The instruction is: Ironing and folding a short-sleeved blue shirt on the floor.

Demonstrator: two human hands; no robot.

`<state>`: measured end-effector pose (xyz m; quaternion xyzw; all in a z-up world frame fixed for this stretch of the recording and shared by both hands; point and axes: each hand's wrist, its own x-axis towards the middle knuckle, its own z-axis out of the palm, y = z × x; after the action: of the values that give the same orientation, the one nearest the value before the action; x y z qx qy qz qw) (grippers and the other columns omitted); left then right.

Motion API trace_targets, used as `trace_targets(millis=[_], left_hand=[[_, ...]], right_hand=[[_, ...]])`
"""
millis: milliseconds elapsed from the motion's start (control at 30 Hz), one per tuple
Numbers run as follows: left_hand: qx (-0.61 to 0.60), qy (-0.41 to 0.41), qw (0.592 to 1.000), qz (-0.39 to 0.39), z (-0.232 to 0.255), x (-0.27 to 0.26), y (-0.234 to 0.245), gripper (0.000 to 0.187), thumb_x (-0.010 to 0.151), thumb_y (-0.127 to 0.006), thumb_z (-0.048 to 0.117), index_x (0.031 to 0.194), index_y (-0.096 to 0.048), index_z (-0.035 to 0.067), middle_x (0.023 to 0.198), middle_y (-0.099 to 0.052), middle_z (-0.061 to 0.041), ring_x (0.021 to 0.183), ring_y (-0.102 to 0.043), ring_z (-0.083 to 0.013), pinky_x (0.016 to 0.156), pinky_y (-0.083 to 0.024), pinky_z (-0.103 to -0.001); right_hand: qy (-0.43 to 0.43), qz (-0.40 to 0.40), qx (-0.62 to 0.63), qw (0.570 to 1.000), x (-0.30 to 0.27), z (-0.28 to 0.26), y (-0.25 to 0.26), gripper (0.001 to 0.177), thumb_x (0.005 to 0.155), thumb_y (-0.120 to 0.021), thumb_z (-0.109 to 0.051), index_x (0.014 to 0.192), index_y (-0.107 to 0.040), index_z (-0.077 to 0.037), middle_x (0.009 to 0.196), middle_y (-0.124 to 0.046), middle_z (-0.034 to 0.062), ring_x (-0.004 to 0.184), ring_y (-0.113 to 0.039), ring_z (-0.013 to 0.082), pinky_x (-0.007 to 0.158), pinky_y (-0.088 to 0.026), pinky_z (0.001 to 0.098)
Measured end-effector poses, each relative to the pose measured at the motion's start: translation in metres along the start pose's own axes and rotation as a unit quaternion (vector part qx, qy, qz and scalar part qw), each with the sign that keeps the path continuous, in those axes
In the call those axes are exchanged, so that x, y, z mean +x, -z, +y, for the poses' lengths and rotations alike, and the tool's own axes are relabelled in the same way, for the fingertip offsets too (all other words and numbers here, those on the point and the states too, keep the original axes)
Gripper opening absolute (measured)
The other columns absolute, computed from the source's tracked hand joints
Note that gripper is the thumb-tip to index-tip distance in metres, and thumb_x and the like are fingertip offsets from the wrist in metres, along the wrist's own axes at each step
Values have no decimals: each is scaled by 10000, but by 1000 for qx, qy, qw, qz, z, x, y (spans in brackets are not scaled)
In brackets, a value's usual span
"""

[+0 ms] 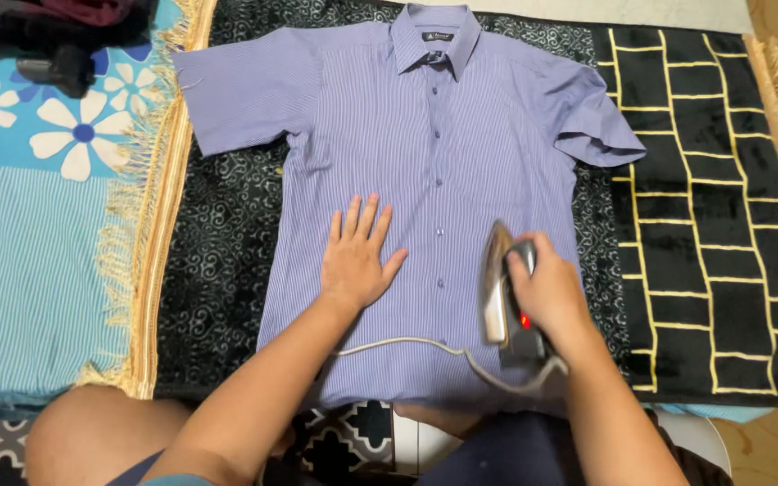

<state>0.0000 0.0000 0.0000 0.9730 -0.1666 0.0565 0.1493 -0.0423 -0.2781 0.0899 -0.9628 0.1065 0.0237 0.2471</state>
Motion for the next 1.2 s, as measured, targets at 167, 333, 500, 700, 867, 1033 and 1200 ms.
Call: trace_targets(millis=[167,333,500,700,867,1033,1200], left_hand=[[20,9,1000,3,-11,-30,10,780,960,-465,601,1569,-362,125,1654,-270,-137,1532,-199,-344,1228,-121,-522],[24,23,999,21,-23,-53,20,784,951,-481,606,1560,-389,121,1645,-294,-127,1528,-208,-341,1234,-123,-519],[39,55,997,47,-27,-74,29,775,936,-512,590,1551,-428,126,1651,-317,-132,1540,-220,-359,1245,-143,-514],[47,87,993,64,-30,-87,36,781,915,-539,598,1531,-468,123,1648,-321,-146,1523,-251,-376,1214,-168,-599],[57,85,993,51,-27,-85,37,768,920,-542,581,1532,-480,121,1649,-329,-144,1525,-258,-380,1210,-176,-606],[65,80,993,64,-29,-87,39,776,915,-555,575,1536,-486,113,1647,-342,-146,1528,-268,-379,1205,-190,-608],[83,94,991,47,-25,-84,44,758,899,-592,555,1511,-517,116,1632,-390,-148,1512,-318,-371,1196,-227,-601]], right_hand=[[-47,48,-24,997,22,48,8,351,951,-659,-307,1242,-623,-114,994,-710,301,965,-674,507,852,-536,532],[-80,51,-25,995,-2,87,20,375,932,-669,-328,1238,-634,-114,1016,-717,293,981,-679,495,869,-534,523],[-147,26,-27,988,-20,80,28,376,935,-663,-347,1263,-640,-164,985,-728,294,945,-708,482,869,-547,514],[-34,64,-44,996,45,91,22,345,935,-690,-320,1225,-654,-138,1035,-717,286,981,-685,488,867,-546,515],[25,74,-40,996,106,79,32,374,933,-708,-306,1255,-642,-128,1053,-706,290,996,-676,482,869,-542,509],[27,40,-1,999,124,71,33,349,929,-697,-285,1230,-637,-121,1061,-712,268,984,-693,460,862,-550,496],[22,41,17,999,55,87,30,329,944,-688,-273,1226,-625,-115,1014,-717,265,975,-691,463,841,-552,491]])
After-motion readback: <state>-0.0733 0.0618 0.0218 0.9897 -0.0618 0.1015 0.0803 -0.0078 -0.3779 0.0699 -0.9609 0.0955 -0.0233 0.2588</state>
